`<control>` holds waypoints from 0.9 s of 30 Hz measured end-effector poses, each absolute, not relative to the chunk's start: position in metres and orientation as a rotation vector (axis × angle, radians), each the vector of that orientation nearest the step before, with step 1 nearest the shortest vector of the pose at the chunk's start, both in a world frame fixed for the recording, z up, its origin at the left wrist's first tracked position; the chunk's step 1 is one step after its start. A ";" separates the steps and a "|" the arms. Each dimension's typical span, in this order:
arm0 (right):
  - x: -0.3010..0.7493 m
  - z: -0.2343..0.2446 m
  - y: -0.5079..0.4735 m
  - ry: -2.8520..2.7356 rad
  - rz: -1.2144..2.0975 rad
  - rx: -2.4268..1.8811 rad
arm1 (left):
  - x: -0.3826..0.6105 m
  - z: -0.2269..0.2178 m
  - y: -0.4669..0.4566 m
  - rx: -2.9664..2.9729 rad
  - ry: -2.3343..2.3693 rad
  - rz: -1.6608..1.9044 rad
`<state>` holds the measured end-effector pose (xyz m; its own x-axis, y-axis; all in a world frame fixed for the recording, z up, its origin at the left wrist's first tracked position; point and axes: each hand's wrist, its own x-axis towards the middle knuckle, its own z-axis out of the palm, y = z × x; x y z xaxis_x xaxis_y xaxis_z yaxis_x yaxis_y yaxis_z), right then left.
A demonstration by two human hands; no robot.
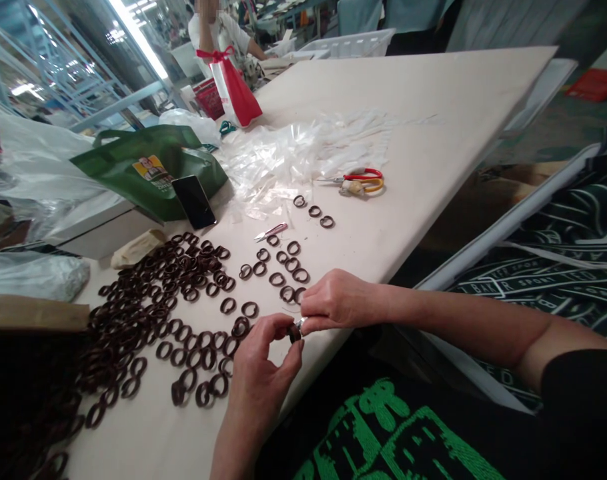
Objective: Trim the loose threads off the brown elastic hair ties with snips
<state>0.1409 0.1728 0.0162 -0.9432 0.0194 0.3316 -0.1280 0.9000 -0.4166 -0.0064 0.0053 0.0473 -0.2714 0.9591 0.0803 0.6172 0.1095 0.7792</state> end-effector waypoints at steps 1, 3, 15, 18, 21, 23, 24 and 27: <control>0.142 0.015 0.173 -2.727 0.645 0.076 | -0.007 0.046 0.004 1.500 1.943 1.013; 0.145 0.012 0.175 -2.698 0.718 0.008 | -0.008 0.042 0.002 1.387 1.927 1.051; 0.122 -0.009 0.119 -1.774 1.970 -0.498 | -0.008 0.021 0.010 0.704 1.708 1.554; 0.114 -0.016 0.121 -1.626 2.036 -0.527 | -0.007 0.022 0.009 0.716 1.746 1.508; 0.111 -0.019 0.128 -1.567 2.171 -0.468 | -0.008 0.024 0.006 0.716 1.747 1.442; 0.110 -0.019 0.132 -1.597 2.207 -0.424 | -0.008 0.023 0.004 0.700 1.733 1.430; 0.110 -0.018 0.134 -1.605 2.204 -0.419 | -0.009 0.023 0.003 0.671 1.722 1.438; 0.108 -0.015 0.136 -1.594 2.187 -0.433 | -0.010 0.022 0.000 0.529 1.659 1.501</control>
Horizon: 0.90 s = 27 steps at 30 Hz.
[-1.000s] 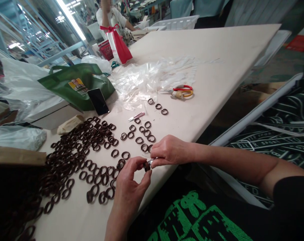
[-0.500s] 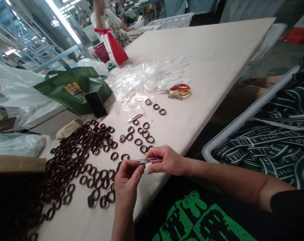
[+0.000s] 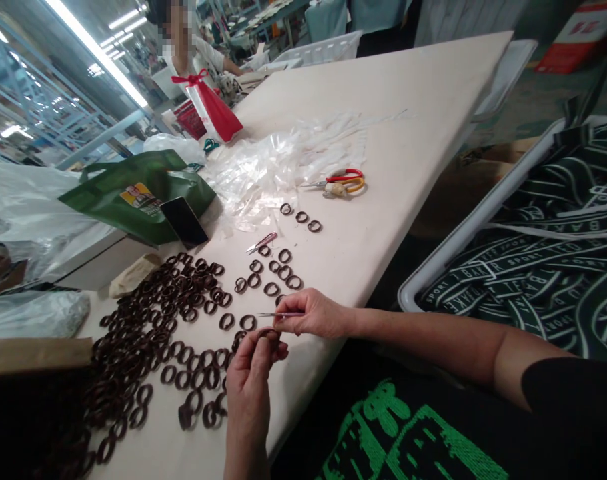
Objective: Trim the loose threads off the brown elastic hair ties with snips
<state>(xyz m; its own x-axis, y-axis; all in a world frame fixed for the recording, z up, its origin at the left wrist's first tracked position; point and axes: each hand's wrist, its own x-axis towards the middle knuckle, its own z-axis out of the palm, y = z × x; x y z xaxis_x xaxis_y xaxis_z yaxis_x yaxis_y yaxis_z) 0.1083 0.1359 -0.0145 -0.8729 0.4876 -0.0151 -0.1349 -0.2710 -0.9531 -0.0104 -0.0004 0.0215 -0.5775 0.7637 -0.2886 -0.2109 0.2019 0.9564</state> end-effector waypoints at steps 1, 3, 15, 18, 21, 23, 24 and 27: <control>0.108 -0.013 0.136 -1.595 2.182 -0.439 | -0.011 0.021 -0.001 0.486 1.633 1.518; 0.107 -0.011 0.137 -1.611 2.173 -0.456 | -0.011 0.021 -0.002 0.428 1.600 1.542; 0.124 -0.007 0.155 -1.785 1.858 -0.395 | -0.021 0.012 0.001 0.201 1.536 1.753; 0.133 -0.008 0.155 -1.998 1.547 -0.401 | -0.025 0.009 0.002 0.163 1.509 1.813; 0.137 -0.007 0.149 -2.165 1.197 -0.377 | -0.025 0.009 0.003 0.123 1.482 1.839; 0.137 -0.005 0.145 -2.227 1.090 -0.344 | -0.024 0.009 0.003 0.141 1.479 1.843; 0.135 -0.004 0.143 -2.260 1.068 -0.330 | -0.023 0.009 0.003 0.162 1.484 1.841; 0.130 0.002 0.140 -2.374 1.005 -0.307 | -0.022 0.008 0.003 0.222 1.507 1.841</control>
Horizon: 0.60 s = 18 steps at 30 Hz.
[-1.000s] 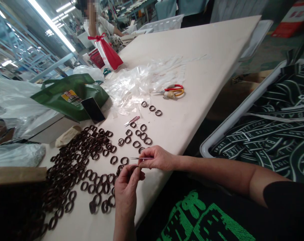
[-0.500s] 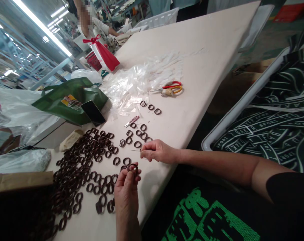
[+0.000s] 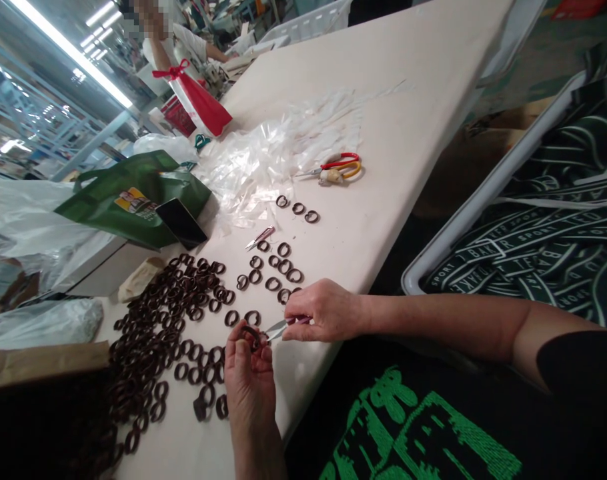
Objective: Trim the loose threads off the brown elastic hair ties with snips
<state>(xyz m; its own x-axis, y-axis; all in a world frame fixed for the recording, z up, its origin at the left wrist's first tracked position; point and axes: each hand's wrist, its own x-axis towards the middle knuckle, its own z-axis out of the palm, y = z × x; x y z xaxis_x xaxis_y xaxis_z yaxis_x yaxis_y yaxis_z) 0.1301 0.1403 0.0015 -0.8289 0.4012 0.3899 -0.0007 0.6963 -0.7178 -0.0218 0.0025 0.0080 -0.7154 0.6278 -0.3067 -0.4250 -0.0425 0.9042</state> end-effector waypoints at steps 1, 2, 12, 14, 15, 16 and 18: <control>0.128 0.003 0.140 -2.408 0.977 -0.302 | -0.022 0.008 0.002 0.235 1.513 1.845; 0.126 0.005 0.140 -2.434 0.948 -0.301 | -0.021 0.007 0.002 0.245 1.520 1.852; 0.117 0.005 0.139 -2.477 0.656 -0.239 | -0.021 0.005 -0.001 0.338 1.606 1.870; 0.117 0.007 0.139 -2.493 0.665 -0.238 | -0.020 0.005 -0.001 0.347 1.604 1.867; 0.118 0.008 0.140 -2.507 0.683 -0.236 | -0.020 0.005 -0.002 0.359 1.603 1.868; 0.118 0.011 0.140 -2.524 0.701 -0.235 | -0.020 0.005 -0.002 0.374 1.604 1.871; 0.120 0.016 0.141 -2.566 0.727 -0.244 | -0.020 0.004 -0.003 0.409 1.612 1.877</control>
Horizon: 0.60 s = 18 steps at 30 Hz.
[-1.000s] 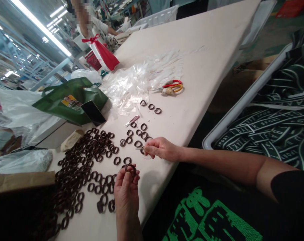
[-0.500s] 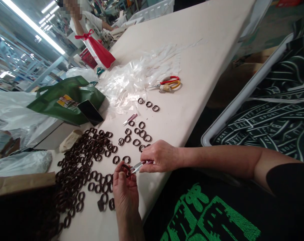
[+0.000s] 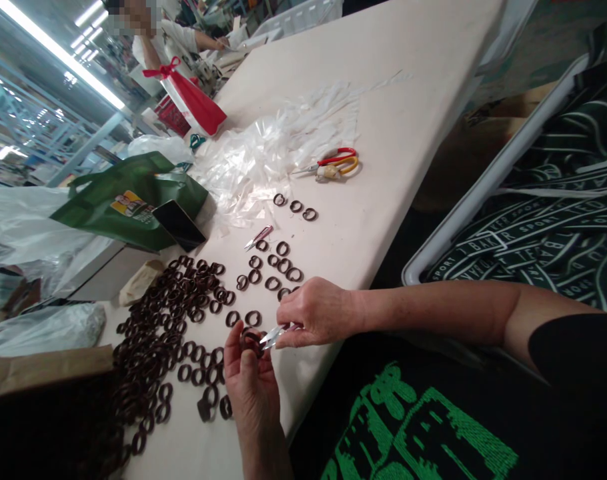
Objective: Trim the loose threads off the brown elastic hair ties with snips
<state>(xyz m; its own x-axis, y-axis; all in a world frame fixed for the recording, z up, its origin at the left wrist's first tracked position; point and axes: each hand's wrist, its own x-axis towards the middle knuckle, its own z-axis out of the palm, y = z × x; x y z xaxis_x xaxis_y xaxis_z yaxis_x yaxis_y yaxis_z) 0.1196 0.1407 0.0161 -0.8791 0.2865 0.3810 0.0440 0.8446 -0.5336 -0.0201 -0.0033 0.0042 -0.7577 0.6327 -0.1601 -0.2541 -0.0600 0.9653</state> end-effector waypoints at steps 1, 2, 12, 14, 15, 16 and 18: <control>0.120 0.019 0.141 -2.591 0.730 -0.251 | -0.020 0.004 -0.004 0.429 1.621 1.879; 0.121 0.022 0.141 -2.617 0.728 -0.260 | -0.019 0.003 -0.005 0.454 1.632 1.881; 0.123 0.037 0.137 -2.733 0.735 -0.298 | -0.010 0.009 -0.008 0.754 1.705 1.840; 0.123 0.040 0.137 -2.769 0.710 -0.296 | -0.009 0.008 -0.009 0.773 1.742 1.813; 0.123 0.040 0.138 -2.784 0.694 -0.293 | -0.008 0.007 -0.010 0.769 1.758 1.801; 0.123 0.040 0.138 -2.792 0.678 -0.291 | -0.008 0.007 -0.010 0.755 1.766 1.796; 0.123 0.039 0.138 -2.775 0.667 -0.281 | -0.008 0.005 -0.009 0.688 1.757 1.820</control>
<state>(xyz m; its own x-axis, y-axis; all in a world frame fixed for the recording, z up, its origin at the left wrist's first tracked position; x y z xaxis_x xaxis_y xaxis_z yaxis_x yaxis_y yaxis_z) 0.1227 0.1385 0.0389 -0.9438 0.2493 0.2171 0.1235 0.8750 -0.4682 -0.0077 -0.0086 0.0049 -0.7390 0.6737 0.0070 -0.0168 -0.0288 0.9994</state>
